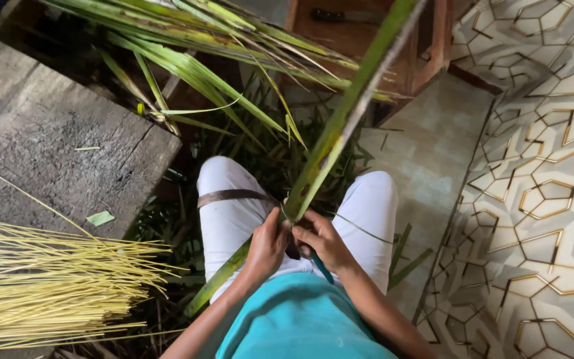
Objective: Stripping the leafy material from palm frond midribs using a small knife
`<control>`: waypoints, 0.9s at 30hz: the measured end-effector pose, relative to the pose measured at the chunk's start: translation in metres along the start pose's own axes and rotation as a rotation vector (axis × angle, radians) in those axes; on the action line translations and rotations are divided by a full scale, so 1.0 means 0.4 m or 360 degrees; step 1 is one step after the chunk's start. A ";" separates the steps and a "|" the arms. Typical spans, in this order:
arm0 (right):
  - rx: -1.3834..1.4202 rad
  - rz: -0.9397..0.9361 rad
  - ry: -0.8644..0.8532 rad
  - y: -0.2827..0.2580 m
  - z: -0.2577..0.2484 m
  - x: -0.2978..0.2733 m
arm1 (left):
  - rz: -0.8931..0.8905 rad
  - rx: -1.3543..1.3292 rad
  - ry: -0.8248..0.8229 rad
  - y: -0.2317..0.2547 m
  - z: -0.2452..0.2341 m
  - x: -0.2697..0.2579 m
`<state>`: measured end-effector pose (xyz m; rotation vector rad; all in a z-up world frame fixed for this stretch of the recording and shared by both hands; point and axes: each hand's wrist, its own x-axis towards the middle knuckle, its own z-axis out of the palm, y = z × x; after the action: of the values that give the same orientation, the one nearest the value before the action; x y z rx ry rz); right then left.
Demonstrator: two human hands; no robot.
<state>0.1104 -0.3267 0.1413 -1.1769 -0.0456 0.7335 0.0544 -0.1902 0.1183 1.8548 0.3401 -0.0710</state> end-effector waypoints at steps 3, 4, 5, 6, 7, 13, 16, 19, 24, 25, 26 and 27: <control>-0.0068 -0.0108 -0.0101 -0.025 0.004 0.004 | 0.0030 -0.0056 -0.0033 0.013 -0.020 0.014; -0.0069 -0.0114 -0.0094 0.000 -0.019 0.012 | 0.0035 -0.0057 -0.0040 0.007 -0.019 0.019; -0.0087 -0.0153 -0.0122 0.025 -0.043 0.019 | 0.0005 -0.0149 -0.0079 0.001 -0.018 0.023; -0.0104 -0.0185 -0.0159 0.051 -0.065 0.025 | -0.0034 -0.0242 -0.0109 -0.007 -0.018 0.024; -0.0105 -0.0183 -0.0160 0.049 -0.070 0.024 | -0.0036 -0.0243 -0.0108 -0.027 -0.009 0.032; -0.0083 -0.0259 -0.0218 0.072 -0.100 0.016 | -0.0398 -0.1219 -0.0472 -0.054 -0.034 0.032; -0.0073 -0.0310 -0.0308 0.052 -0.096 0.018 | -0.0656 -0.1599 -0.0640 -0.034 -0.054 0.030; -0.0153 -0.0384 -0.0312 0.024 -0.083 0.020 | -0.0753 -0.1715 -0.0671 -0.038 -0.056 0.037; -0.0218 -0.0243 -0.0093 0.116 -0.129 0.041 | -0.0394 -0.0960 -0.0344 -0.076 -0.008 0.059; -0.0219 -0.0248 -0.0090 0.108 -0.114 0.036 | -0.0390 -0.0959 -0.0348 -0.049 -0.016 0.052; -0.0237 -0.0213 0.0015 0.101 -0.097 0.034 | -0.0275 -0.0630 -0.0301 -0.023 -0.027 0.045; -0.0255 -0.0179 0.0121 0.094 -0.080 0.032 | -0.0159 -0.0302 -0.0253 0.003 -0.038 0.037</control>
<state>0.1141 -0.3392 0.0918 -1.3429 -0.1078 0.5938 0.0671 -0.1732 0.1208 1.6324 0.3176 -0.2451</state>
